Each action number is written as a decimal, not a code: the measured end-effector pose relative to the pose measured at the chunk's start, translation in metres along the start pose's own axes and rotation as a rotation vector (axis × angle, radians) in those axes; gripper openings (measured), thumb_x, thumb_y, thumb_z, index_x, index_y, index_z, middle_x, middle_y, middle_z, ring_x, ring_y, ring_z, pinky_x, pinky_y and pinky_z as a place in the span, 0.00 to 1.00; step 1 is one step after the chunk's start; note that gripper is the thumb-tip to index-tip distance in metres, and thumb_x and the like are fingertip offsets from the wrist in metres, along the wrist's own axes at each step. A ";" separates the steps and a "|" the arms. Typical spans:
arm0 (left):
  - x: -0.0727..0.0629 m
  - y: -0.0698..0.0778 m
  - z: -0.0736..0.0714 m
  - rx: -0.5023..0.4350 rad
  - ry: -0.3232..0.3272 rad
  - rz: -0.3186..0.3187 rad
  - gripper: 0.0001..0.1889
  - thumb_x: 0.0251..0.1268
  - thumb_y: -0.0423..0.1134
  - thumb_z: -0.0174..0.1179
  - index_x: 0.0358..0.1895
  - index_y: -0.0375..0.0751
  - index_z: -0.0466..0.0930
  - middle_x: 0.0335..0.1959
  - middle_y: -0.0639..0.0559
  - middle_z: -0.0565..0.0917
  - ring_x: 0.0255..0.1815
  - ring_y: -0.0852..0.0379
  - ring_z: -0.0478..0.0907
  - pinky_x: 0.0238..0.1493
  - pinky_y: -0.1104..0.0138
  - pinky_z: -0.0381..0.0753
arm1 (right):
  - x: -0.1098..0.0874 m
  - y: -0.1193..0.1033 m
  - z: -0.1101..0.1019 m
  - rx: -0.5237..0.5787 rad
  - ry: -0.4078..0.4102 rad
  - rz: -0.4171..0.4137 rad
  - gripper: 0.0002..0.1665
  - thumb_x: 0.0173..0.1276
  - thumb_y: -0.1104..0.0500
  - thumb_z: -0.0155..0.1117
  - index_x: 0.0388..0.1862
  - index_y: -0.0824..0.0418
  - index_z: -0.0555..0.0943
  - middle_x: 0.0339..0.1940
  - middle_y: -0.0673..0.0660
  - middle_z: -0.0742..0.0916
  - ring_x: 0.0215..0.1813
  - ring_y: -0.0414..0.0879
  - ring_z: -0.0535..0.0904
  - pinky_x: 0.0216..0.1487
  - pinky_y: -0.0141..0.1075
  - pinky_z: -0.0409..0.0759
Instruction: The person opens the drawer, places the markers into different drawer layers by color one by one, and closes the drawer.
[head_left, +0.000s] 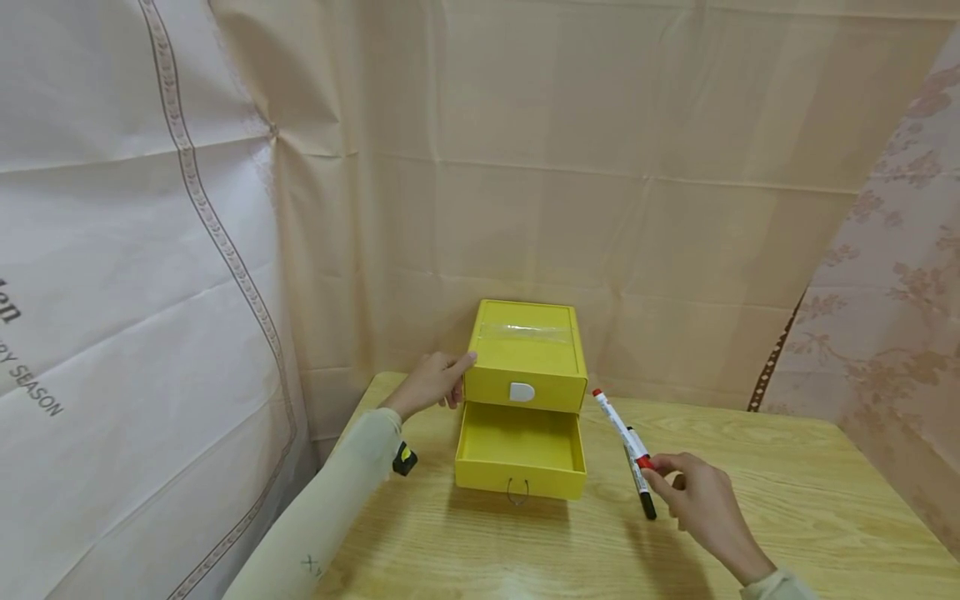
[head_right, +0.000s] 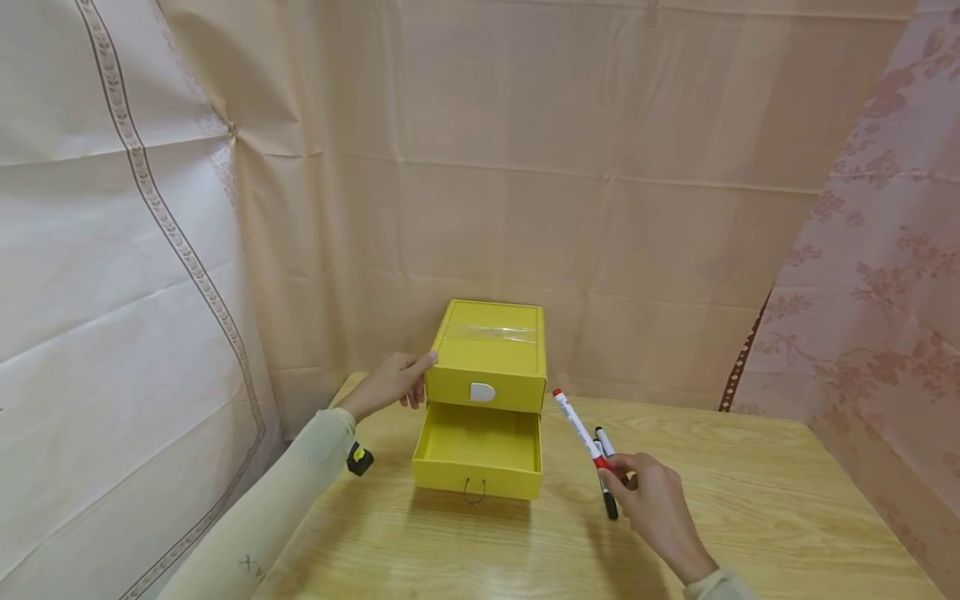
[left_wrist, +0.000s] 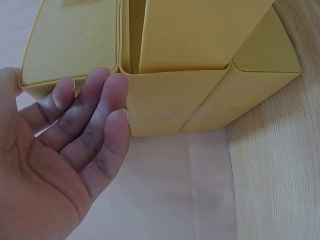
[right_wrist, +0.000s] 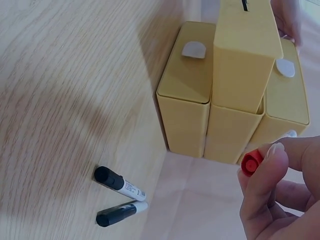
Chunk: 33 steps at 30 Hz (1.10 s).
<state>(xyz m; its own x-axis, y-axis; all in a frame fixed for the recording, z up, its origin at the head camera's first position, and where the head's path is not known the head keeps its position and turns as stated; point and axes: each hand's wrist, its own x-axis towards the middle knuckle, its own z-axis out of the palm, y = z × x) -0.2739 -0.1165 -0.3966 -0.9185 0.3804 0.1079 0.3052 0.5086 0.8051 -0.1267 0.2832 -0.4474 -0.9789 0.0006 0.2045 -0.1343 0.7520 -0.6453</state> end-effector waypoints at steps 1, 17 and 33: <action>0.000 0.000 0.000 -0.001 0.000 0.000 0.38 0.80 0.67 0.43 0.27 0.35 0.82 0.28 0.35 0.86 0.25 0.46 0.84 0.30 0.59 0.84 | 0.000 -0.001 0.000 0.002 -0.002 -0.003 0.19 0.72 0.55 0.71 0.54 0.65 0.86 0.38 0.52 0.88 0.16 0.42 0.75 0.15 0.35 0.76; -0.001 0.000 -0.001 0.002 0.001 0.005 0.39 0.79 0.67 0.42 0.27 0.34 0.83 0.29 0.32 0.86 0.27 0.42 0.84 0.30 0.59 0.85 | -0.001 -0.006 0.002 -0.004 -0.023 -0.064 0.11 0.71 0.56 0.72 0.48 0.58 0.89 0.28 0.51 0.80 0.13 0.41 0.72 0.13 0.34 0.73; 0.000 -0.002 -0.001 0.007 -0.006 0.010 0.39 0.79 0.68 0.43 0.26 0.35 0.82 0.26 0.39 0.86 0.28 0.38 0.84 0.31 0.59 0.85 | -0.001 -0.013 0.009 -0.016 0.007 -0.123 0.06 0.68 0.59 0.74 0.44 0.53 0.91 0.30 0.48 0.82 0.11 0.40 0.71 0.11 0.33 0.71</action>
<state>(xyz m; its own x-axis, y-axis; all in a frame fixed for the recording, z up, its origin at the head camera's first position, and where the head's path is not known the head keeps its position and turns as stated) -0.2742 -0.1181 -0.3976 -0.9138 0.3903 0.1124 0.3162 0.5100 0.7999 -0.1252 0.2676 -0.4454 -0.9539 -0.0878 0.2870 -0.2512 0.7568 -0.6034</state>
